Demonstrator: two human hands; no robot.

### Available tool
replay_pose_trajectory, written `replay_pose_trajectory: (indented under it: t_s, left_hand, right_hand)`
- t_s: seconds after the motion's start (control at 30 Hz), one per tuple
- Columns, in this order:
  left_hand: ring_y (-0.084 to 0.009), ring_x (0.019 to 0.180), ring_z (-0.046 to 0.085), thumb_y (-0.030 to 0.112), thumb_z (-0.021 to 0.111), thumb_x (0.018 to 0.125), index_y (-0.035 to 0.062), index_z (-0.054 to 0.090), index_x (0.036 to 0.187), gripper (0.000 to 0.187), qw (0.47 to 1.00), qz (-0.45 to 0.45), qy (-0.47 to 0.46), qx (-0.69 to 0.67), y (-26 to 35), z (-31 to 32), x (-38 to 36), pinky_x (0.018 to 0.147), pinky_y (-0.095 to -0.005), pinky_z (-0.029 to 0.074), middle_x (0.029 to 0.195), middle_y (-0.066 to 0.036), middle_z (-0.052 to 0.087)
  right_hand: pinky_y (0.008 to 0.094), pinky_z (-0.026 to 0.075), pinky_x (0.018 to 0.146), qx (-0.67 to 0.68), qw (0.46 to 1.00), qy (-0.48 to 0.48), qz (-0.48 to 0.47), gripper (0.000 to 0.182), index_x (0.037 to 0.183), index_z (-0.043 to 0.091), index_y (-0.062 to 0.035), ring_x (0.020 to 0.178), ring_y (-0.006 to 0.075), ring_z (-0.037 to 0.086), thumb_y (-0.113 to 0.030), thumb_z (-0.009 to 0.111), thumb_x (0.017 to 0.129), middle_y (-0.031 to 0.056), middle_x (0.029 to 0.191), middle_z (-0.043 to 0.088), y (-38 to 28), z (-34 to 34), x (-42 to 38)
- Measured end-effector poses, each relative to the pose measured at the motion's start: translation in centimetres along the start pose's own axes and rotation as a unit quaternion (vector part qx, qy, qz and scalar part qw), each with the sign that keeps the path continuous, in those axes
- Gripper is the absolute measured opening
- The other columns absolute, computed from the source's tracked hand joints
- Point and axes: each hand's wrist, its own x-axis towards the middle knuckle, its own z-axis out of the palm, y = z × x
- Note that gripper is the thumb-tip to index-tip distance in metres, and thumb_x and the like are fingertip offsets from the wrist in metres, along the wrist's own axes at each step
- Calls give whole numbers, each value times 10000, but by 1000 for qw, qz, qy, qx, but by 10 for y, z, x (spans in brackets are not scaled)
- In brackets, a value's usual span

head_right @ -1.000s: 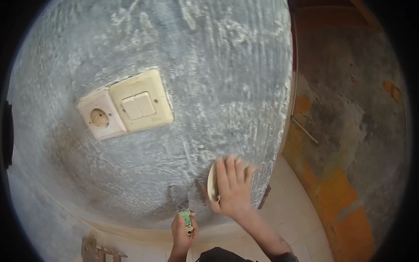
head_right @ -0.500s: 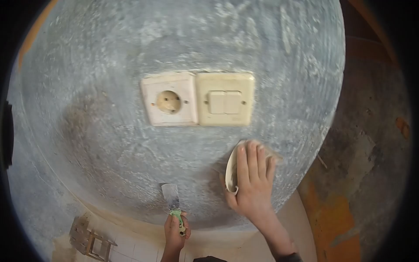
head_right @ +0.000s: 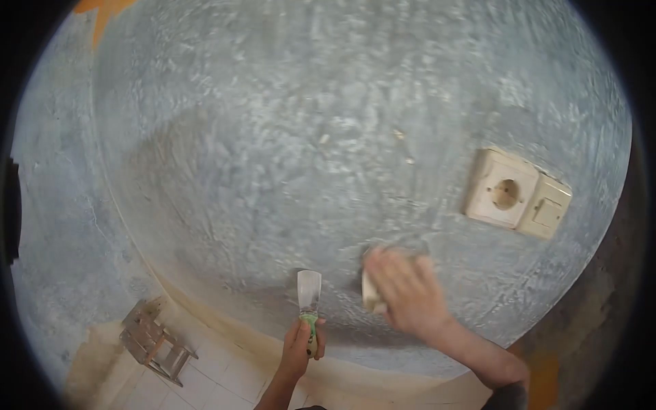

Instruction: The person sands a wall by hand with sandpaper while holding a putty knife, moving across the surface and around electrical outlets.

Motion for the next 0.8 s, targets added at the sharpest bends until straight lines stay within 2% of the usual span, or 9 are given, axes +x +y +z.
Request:
replay_pose_trajectory:
  t_s: [0.07, 0.23, 0.33, 0.4, 0.47, 0.53, 0.57, 0.7, 0.8]
  left_hand:
    - [-100, 531, 518, 323, 355, 1014, 12, 514, 1151, 375, 1000, -3, -4, -1, 9, -15, 3, 454, -236, 394, 715, -49, 554]
    - [-95, 537, 517, 327, 362, 1012, 5, 510, 1158, 383, 1000, -9, -21, 10, 27, -42, 10, 456, -230, 389, 715, -48, 553]
    - [-94, 537, 515, 324, 358, 1013, -2, 508, 1160, 388, 999, -7, -39, 9, 32, -55, 14, 457, -229, 387, 714, -48, 553]
    - [-92, 537, 514, 331, 359, 1014, -7, 509, 1157, 396, 999, -11, -44, 14, 34, -59, 16, 455, -227, 384, 714, -47, 553]
    - [-103, 518, 507, 333, 354, 1014, 6, 523, 1139, 389, 999, -7, -43, 24, 35, -61, 18, 447, -238, 387, 695, -52, 551]
    - [-115, 498, 500, 335, 348, 1013, 20, 537, 1122, 383, 999, -5, -40, 32, 37, -62, 18, 439, -249, 389, 677, -56, 549]
    - [-112, 506, 501, 334, 350, 1013, 17, 536, 1124, 384, 998, -10, -42, 34, 38, -61, 17, 444, -245, 388, 680, -55, 549]
    - [-81, 565, 512, 322, 371, 1016, 3, 517, 1171, 384, 997, -30, -66, 16, 34, -60, 14, 468, -219, 382, 738, -42, 552]
    - [-77, 576, 508, 307, 369, 1018, 8, 518, 1174, 368, 997, -33, -71, 15, 29, -58, 15, 474, -217, 381, 749, -43, 553]
  right_hand:
    - [499, 248, 1062, -4, 984, -29, -175, 841, 1420, 375, -74, 1335, 252, 359, -337, 671, 678, 135, 1474, 352, -16, 19, -1]
    - [454, 244, 1085, -99, 993, 58, 17, 863, 1442, 340, -96, 1348, 201, 338, -372, 678, 698, 86, 1484, 348, -25, -29, 63]
    - [458, 215, 1108, -93, 996, 3, 15, 869, 1447, 326, -84, 1371, 214, 309, -431, 661, 724, 100, 1490, 333, -40, -14, 72]
    - [485, 186, 1117, -21, 984, 5, -176, 841, 1442, 321, -48, 1384, 284, 285, -485, 602, 781, 173, 1484, 316, -49, 0, 66]
    - [502, 168, 1119, -67, 983, -10, -171, 811, 1440, 326, -42, 1389, 295, 275, -539, 530, 832, 183, 1490, 301, -37, -18, 77]
    - [500, 171, 1115, -54, 990, 120, 58, 760, 1436, 349, -69, 1385, 281, 286, -557, 475, 868, 154, 1495, 310, -30, -43, 81]
    - [510, 183, 1103, -55, 988, 132, 64, 745, 1426, 362, -56, 1366, 277, 317, -550, 465, 878, 151, 1486, 326, -32, -45, 79]
    - [512, 224, 1073, -27, 984, -21, -172, 796, 1381, 377, 25, 1316, 314, 364, -580, 448, 868, 236, 1416, 375, -52, 4, 42]
    - [531, 261, 1042, -51, 998, -42, -23, 742, 1373, 373, 18, 1277, 310, 402, -533, 429, 879, 230, 1376, 410, -33, -35, 71]
